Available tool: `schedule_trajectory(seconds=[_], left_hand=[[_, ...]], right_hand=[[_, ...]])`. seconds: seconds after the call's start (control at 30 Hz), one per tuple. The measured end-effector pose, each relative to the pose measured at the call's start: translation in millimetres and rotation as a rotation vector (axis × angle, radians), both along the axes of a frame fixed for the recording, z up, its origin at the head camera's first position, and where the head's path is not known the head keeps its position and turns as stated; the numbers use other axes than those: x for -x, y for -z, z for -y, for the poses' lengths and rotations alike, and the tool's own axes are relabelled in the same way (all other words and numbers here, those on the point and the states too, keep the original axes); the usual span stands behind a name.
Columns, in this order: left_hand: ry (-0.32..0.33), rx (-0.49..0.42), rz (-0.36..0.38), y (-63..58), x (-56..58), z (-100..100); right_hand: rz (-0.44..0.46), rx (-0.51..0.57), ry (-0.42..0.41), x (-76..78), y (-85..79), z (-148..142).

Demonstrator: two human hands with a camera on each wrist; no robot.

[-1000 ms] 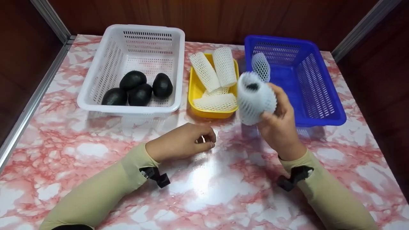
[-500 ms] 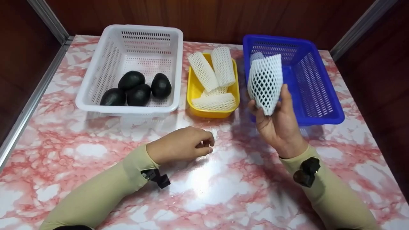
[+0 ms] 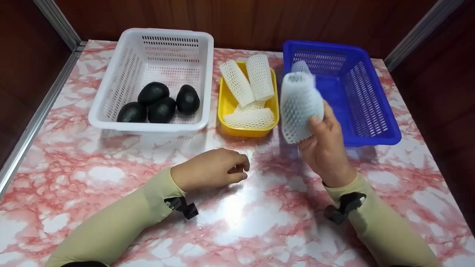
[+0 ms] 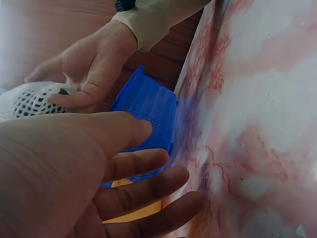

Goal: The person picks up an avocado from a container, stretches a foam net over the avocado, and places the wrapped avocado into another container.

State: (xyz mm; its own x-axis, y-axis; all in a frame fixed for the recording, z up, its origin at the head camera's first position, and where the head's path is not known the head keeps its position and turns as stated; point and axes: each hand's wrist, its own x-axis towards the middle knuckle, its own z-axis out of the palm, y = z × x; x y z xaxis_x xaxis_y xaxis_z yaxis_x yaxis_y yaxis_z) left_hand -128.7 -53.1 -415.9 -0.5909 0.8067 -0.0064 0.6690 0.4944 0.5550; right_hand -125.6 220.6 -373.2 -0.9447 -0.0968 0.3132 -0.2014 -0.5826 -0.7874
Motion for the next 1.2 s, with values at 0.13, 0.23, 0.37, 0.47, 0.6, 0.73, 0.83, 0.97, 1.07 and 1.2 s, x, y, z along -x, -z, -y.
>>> schedule_trajectory(seconds=[0.13, 0.23, 0.37, 0.47, 0.6, 0.73, 0.83, 0.97, 1.07, 1.2], left_hand=[[0.000, 0.017, 0.015, 0.0, 0.1, 1], [-0.007, -0.002, 0.051, 0.2, -0.2, 2], [-0.051, -0.079, 0.158, 1.1, -3.1, 5], [-0.088, -0.131, 0.236, 1.9, -5.4, 6], [-0.121, -0.100, 0.248, 2.5, -6.8, 6], [-0.115, -0.040, 0.202, 1.5, -6.6, 4], [-0.064, -0.004, 0.117, 0.4, -5.2, 1], [0.001, 0.053, 0.014, 1.2, -2.7, -4], [0.012, 0.080, -0.001, 2.2, -1.9, -5], [0.006, 0.089, 0.008, 2.9, -1.6, -4]], right_hand=[[-0.296, -0.408, 0.284, -7.3, 0.3, 8], [-0.717, -0.652, 0.445, -8.1, 7.1, 14], [-1.147, -0.868, 0.528, -10.5, 13.7, 19], [-1.234, -0.967, 0.490, -15.4, 13.3, 19], [-1.206, -1.010, 0.448, -18.8, 11.3, 16], [-1.174, -1.019, 0.442, -16.5, 9.4, 13], [-1.099, -1.015, 0.445, -10.9, 5.4, 7], [-0.865, -0.916, 0.455, 1.4, -8.2, -8], [-0.648, -0.964, 0.560, 14.6, -28.4, -23], [-0.260, -1.189, 0.679, 44.6, -63.1, -43]])
